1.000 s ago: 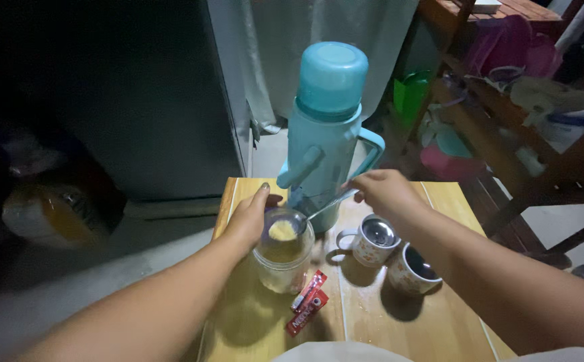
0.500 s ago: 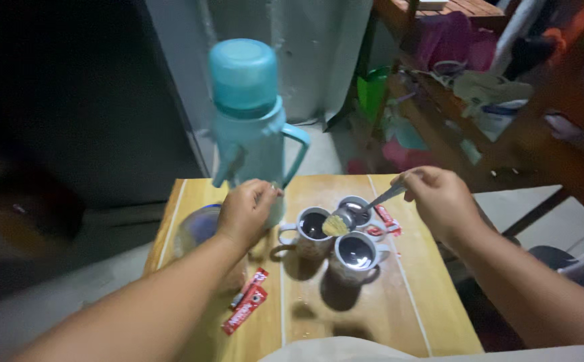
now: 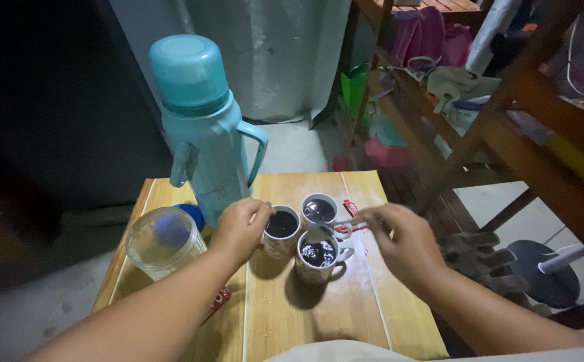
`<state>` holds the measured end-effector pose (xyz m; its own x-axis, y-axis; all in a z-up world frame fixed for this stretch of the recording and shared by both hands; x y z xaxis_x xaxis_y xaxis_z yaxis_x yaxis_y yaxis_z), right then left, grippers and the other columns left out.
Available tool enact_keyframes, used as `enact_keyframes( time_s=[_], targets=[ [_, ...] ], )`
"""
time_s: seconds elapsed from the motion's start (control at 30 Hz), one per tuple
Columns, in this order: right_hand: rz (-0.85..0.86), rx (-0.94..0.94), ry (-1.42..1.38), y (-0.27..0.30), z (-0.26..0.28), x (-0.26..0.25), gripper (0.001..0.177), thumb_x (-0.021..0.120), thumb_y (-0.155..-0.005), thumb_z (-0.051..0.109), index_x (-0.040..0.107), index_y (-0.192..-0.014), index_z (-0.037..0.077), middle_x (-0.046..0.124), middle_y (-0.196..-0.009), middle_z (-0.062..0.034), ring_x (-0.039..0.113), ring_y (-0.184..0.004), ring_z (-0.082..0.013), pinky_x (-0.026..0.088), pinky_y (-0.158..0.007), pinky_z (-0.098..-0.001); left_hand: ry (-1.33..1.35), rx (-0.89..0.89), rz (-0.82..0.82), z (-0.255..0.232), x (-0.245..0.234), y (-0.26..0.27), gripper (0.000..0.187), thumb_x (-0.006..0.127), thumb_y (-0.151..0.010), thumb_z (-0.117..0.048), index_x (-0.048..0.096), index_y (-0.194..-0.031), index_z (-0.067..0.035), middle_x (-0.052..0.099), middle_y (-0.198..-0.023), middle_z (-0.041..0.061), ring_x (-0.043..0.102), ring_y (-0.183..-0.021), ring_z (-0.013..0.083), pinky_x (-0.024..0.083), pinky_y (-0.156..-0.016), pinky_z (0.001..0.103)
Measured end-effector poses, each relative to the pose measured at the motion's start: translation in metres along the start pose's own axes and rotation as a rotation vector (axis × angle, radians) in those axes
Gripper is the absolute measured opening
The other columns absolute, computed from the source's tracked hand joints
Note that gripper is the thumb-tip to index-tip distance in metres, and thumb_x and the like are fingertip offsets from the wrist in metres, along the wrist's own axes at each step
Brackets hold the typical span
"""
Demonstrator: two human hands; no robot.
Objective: The person stirs dark liquid in three mugs, pours hot water from a thermos into the mugs, and adds a white powder from a jar while stirring. The mugs remain on the table after the additions.
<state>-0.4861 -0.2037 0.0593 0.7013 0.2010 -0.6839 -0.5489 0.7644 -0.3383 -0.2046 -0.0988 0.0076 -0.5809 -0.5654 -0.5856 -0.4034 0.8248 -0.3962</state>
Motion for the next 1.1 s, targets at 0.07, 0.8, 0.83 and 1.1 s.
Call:
enact_keyframes(
  time_s=[0.07,0.8,0.83,1.1],
  targets=[
    [-0.084,0.111,-0.199,-0.013,-0.009,0.001,0.023,0.057,-0.100,0.016,0.075,-0.107,0.004,0.074,-0.082,-0.0052,0.067,-0.077,-0.0133,0.052,-0.068,-0.0288,-0.008,-0.024,-0.025,0.005,-0.009,-0.005,0.033,0.056,-0.094,-0.031,0.077,-0.091,-0.005,0.073,-0.099,0.017,0.069,-0.095,0.0363,0.053,-0.081,0.044],
    [0.381,-0.640,0.198,-0.068,0.214,0.230,0.023,0.071,-0.086,0.027,0.080,-0.079,0.008,0.068,-0.092,-0.0129,0.060,-0.095,-0.0343,0.050,-0.082,-0.0448,0.043,-0.317,-0.103,0.152,-0.157,0.027,0.057,0.037,-0.104,-0.046,0.074,-0.111,-0.004,0.073,-0.111,0.019,0.068,-0.109,0.0349,0.049,-0.096,0.044],
    [0.379,-0.610,0.195,-0.067,0.212,0.235,0.022,0.072,-0.085,0.028,0.080,-0.079,0.008,0.066,-0.094,-0.0135,0.059,-0.095,-0.0342,0.050,-0.081,-0.0448,0.062,-0.358,-0.074,0.154,-0.155,0.030,0.057,0.036,-0.104,-0.047,0.073,-0.113,-0.005,0.072,-0.113,0.018,0.068,-0.109,0.0350,0.049,-0.096,0.044],
    [0.274,-0.445,0.138,-0.086,0.190,0.245,0.020,0.074,-0.085,0.024,0.079,-0.078,0.005,0.068,-0.092,-0.0129,0.062,-0.091,-0.0328,0.051,-0.082,-0.0435,0.027,-0.260,-0.041,0.159,-0.153,0.023,0.057,0.035,-0.106,-0.045,0.073,-0.115,-0.004,0.069,-0.117,0.020,0.064,-0.113,0.0367,0.047,-0.099,0.043]
  ],
)
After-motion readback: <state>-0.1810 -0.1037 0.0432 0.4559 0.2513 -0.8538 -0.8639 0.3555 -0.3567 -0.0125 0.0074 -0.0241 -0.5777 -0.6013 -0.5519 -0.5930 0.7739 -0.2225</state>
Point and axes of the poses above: each hand's wrist, its own y-axis away from the middle knuckle, its own x-axis out of the palm, z = x × y, the point moved 5 cm from there along -y, towards the middle knuckle
